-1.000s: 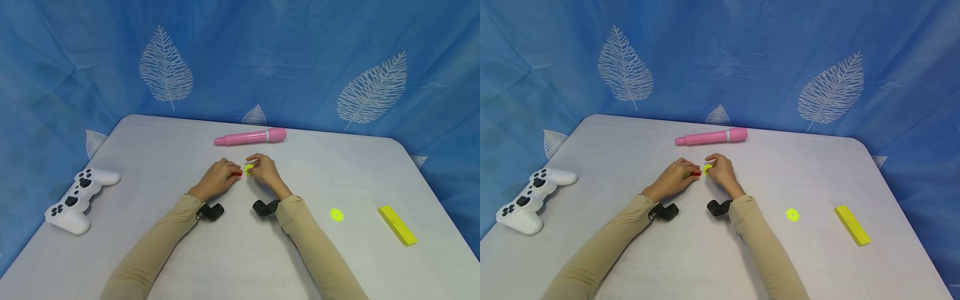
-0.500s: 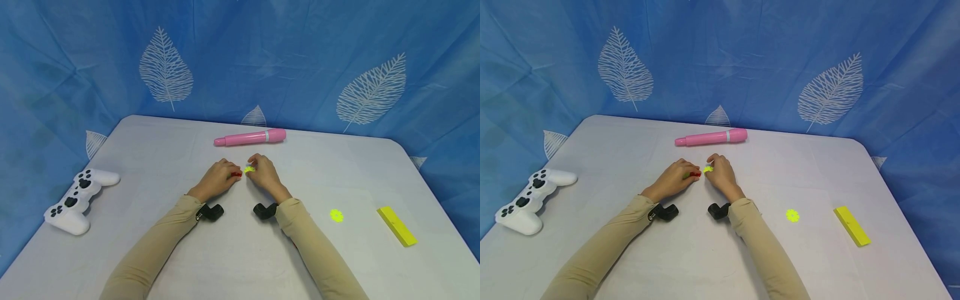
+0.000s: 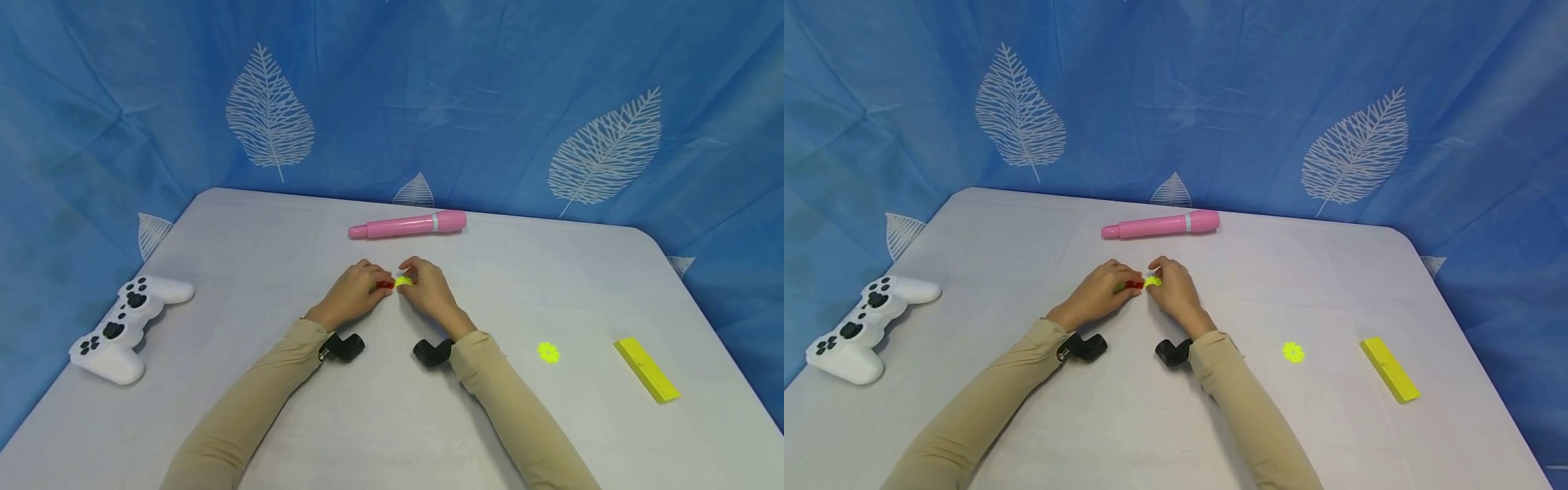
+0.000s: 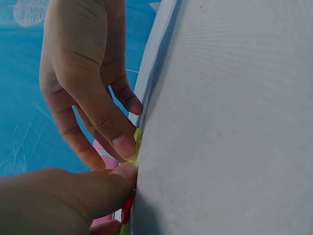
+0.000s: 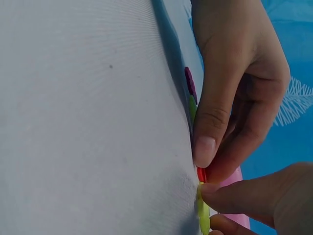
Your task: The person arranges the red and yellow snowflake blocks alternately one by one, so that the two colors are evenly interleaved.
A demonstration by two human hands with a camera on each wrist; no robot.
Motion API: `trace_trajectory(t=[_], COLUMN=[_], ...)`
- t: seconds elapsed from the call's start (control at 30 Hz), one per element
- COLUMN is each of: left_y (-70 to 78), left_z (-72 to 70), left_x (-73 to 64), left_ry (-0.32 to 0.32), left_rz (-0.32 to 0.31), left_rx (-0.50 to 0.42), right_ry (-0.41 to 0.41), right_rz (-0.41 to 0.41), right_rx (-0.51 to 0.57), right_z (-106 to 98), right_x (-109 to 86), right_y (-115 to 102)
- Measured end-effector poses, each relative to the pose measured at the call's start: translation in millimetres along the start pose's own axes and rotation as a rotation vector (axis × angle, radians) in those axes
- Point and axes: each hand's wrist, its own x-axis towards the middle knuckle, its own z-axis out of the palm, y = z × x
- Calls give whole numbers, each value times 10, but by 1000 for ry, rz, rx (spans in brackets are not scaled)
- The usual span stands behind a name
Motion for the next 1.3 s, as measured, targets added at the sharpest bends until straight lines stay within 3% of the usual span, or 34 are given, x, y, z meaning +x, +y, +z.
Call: trace_trajectory(t=[0.33,0.63,0.83,1.07,1.3], left_y=[4,29,74,96,116], left_z=[-14,24,71,123,137], left_x=[0,14,55,89,112], left_ry=[3,-1,-41,-143,-166], left_rz=[2,-11,-29,-61,-79], left_rx=[-16,28,24,7,17], right_ry=[9,4,7,11,24], right_rz=[-9,-17,-4,-20,-27], right_rx=[-23,-11,-3,-4,19], right_z=[17,-26,-98,-162,-273], right_x=[-44,-87,-127,-173,-251], right_y=[-21,7,47,91,70])
